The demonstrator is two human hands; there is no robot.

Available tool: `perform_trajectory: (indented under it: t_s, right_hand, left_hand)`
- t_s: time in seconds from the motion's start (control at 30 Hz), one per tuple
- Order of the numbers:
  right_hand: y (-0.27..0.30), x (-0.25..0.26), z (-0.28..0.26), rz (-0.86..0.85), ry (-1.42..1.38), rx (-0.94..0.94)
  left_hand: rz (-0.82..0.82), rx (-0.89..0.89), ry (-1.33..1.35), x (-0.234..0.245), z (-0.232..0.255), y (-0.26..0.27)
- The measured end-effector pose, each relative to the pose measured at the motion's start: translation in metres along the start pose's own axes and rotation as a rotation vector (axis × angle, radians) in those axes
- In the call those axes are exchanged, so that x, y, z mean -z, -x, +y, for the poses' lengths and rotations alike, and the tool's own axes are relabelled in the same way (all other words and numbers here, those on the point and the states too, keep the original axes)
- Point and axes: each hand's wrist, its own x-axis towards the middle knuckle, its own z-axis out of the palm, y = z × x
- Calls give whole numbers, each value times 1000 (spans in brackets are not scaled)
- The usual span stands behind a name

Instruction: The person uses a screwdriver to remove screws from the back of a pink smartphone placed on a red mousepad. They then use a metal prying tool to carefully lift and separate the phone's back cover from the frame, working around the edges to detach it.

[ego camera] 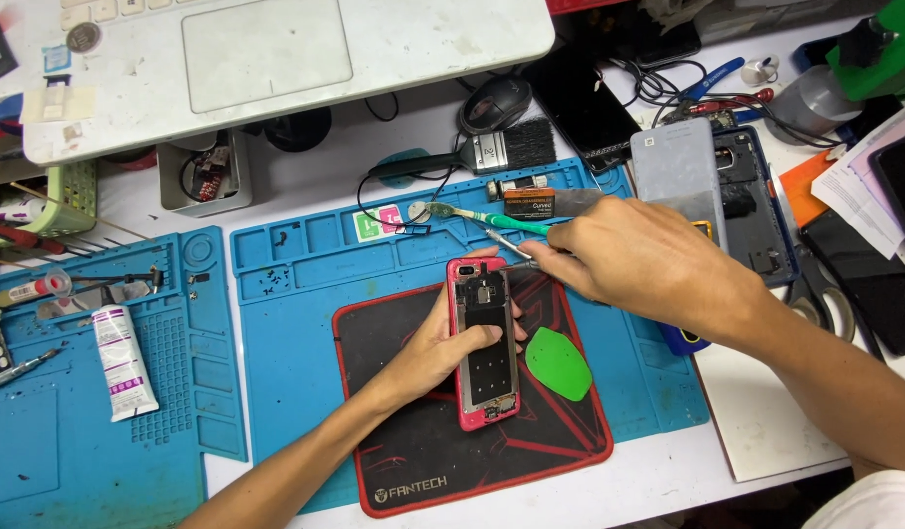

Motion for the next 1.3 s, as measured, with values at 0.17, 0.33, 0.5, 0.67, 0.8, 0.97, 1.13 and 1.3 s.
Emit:
perform_trajectory:
  t_s: [0.17,0.33,0.5,0.67,0.8,0.97,1.13,1.3]
  right_hand:
    - [1,-9,7,41,18,70]
    - [4,-7,9,91,21,127]
    - [-3,-4,9,53,12,100]
    - [-1,0,7,47,13,84]
    - [1,0,7,51,7,78]
    - [1,-5,5,24,-21,76]
    - [13,0,5,39,-79,240]
    - [16,3,-6,-40,-29,4]
  left_hand:
    - [-18,-17,-52,1,-1,0]
    - [-46,-25,-100,0,2,-1]
    - [34,27,-40,-1,1,-2]
    - [16,14,-50,-2,4,-1]
    - [25,31,-53,-2,6,-3]
    - [44,62,10,-1,-1,-1]
    - [45,69,-38,-1,0,-1]
    - [15,-4,-35,1,-3,-2]
